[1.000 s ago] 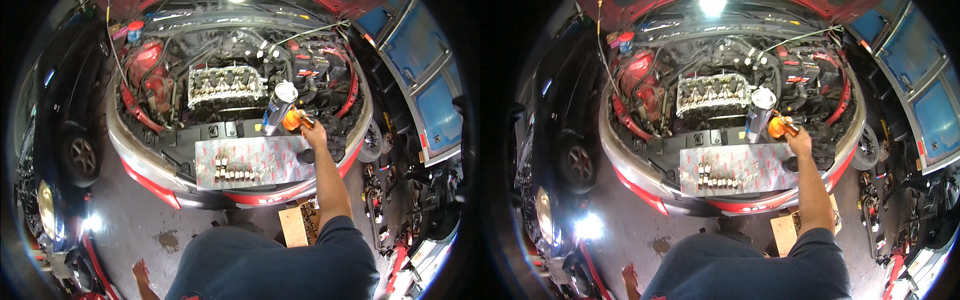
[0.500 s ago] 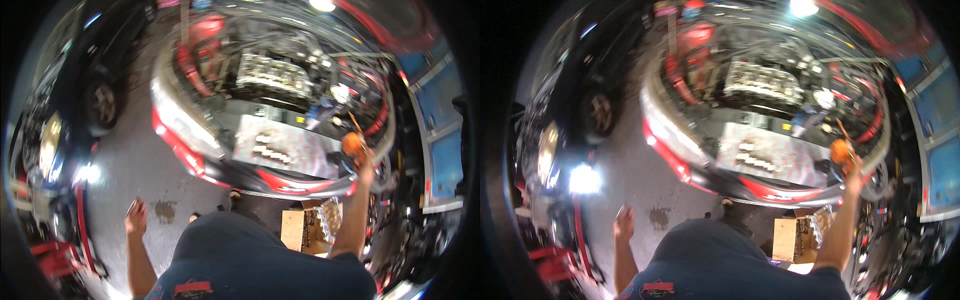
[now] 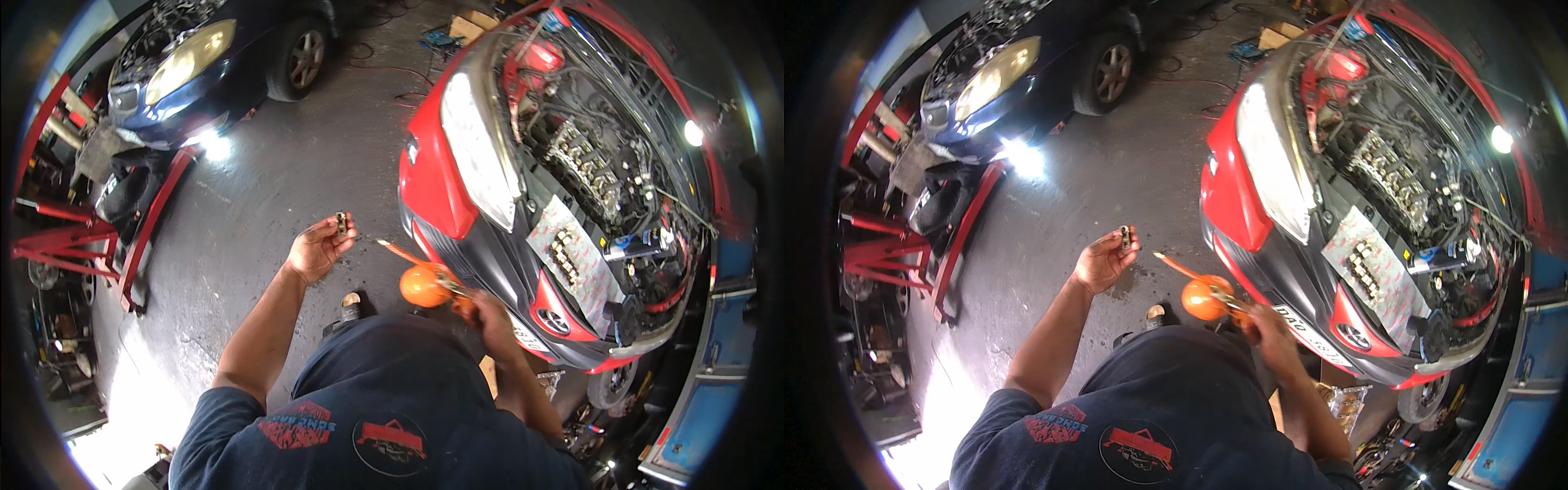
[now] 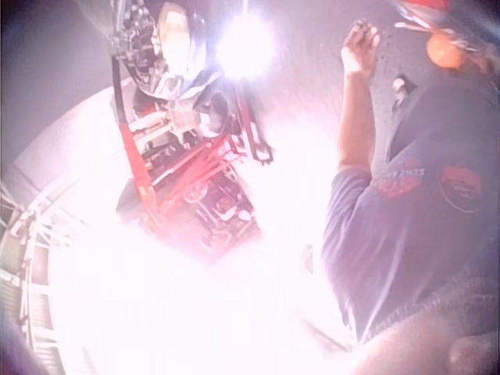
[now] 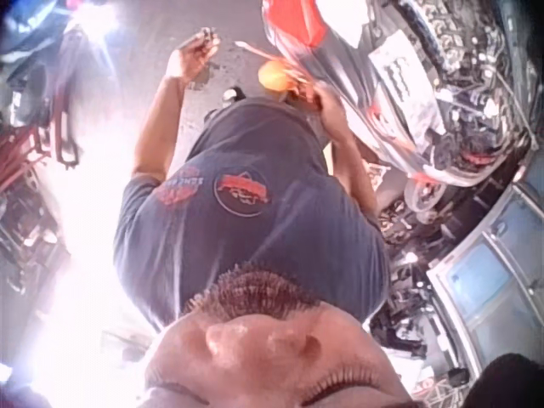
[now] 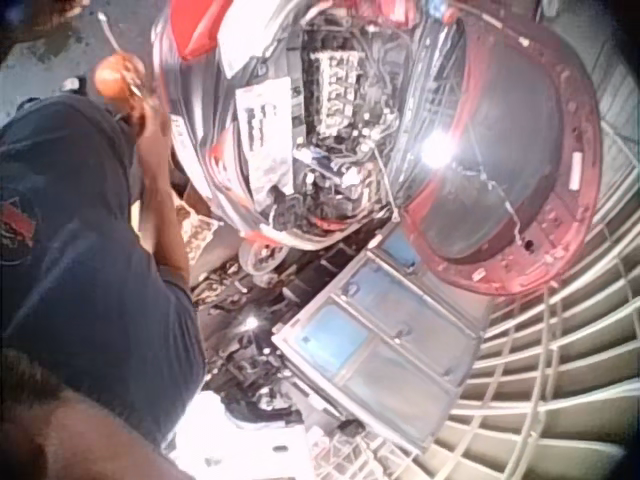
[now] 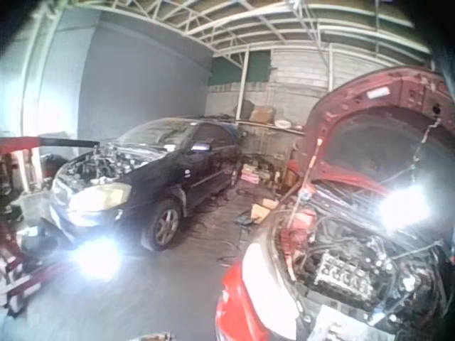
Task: The person cleans a small metal engine valve using a bench grinder, then applies lubricant with a brush and spray, and finally uses an air nozzle to blow off debris. The cleaned valve is placed on a tray near the engine bay of a red car.
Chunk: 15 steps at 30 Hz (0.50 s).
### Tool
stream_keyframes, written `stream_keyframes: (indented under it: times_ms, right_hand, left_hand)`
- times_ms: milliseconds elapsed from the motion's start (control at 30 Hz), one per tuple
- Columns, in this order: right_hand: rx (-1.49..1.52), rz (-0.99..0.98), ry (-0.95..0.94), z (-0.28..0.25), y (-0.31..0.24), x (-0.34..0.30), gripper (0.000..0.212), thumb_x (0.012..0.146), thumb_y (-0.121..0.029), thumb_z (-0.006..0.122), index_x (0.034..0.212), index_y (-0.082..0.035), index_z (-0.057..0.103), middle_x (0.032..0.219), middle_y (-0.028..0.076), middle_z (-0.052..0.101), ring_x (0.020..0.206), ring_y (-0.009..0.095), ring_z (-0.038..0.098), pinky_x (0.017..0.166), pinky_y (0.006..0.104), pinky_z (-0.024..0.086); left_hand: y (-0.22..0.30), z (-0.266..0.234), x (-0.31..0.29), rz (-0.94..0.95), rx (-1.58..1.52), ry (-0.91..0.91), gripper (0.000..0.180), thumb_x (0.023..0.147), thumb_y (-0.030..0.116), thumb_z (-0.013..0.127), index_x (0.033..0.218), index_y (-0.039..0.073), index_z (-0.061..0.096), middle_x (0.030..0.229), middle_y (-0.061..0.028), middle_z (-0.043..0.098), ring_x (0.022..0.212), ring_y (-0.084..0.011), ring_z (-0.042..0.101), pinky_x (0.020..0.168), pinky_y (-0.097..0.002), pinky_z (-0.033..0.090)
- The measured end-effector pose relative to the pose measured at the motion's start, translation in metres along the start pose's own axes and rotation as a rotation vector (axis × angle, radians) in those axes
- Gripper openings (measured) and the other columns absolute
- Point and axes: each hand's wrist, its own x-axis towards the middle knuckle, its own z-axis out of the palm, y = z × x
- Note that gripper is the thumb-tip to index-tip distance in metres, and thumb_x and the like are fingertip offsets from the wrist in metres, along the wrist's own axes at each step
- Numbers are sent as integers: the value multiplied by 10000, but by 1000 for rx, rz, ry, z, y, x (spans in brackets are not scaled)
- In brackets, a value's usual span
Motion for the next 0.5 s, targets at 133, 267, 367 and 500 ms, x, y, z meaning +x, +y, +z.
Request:
stream_keyframes:
  times_ms: [133, 267, 367, 500]
  right_hand:
    - [82, 62, -109, 89, -18, 27, 360, 1007, -402, 520, 920, -76, 647, 733, -50, 519, 647, 31, 427, 565, 181, 329]
    - [-23, 39, -152, 130, -28, 36, 374, 1009, -407, 523, 899, -63, 620, 743, -43, 514, 659, 28, 424, 568, 182, 335]
    - [-160, -24, -198, 146, -32, 46, 402, 1021, -407, 491, 990, -30, 627, 781, -32, 528, 670, 31, 433, 583, 186, 368]
    - [-279, -103, -217, 165, -36, 60, 395, 1016, -402, 510, 1022, -24, 625, 787, -27, 543, 665, 30, 451, 576, 185, 382]
  left_hand:
    - [12, -22, -26, 62, -29, -57, 294, 1010, 74, 400, 1274, 9, 513, 1149, -134, 627, 1037, -229, 660, 904, -339, 571]
    - [31, -43, -56, 139, -58, -13, 330, 1002, 19, 367, 1310, 9, 484, 1173, -149, 608, 1057, -244, 647, 934, -343, 562]
    - [40, -54, -72, 180, -86, 31, 332, 1000, 14, 367, 1309, 9, 488, 1169, -148, 611, 1063, -241, 643, 945, -341, 557]
    - [48, -69, -85, 238, -114, 48, 328, 1001, 15, 371, 1304, 8, 494, 1163, -145, 618, 1087, -239, 635, 941, -334, 558]
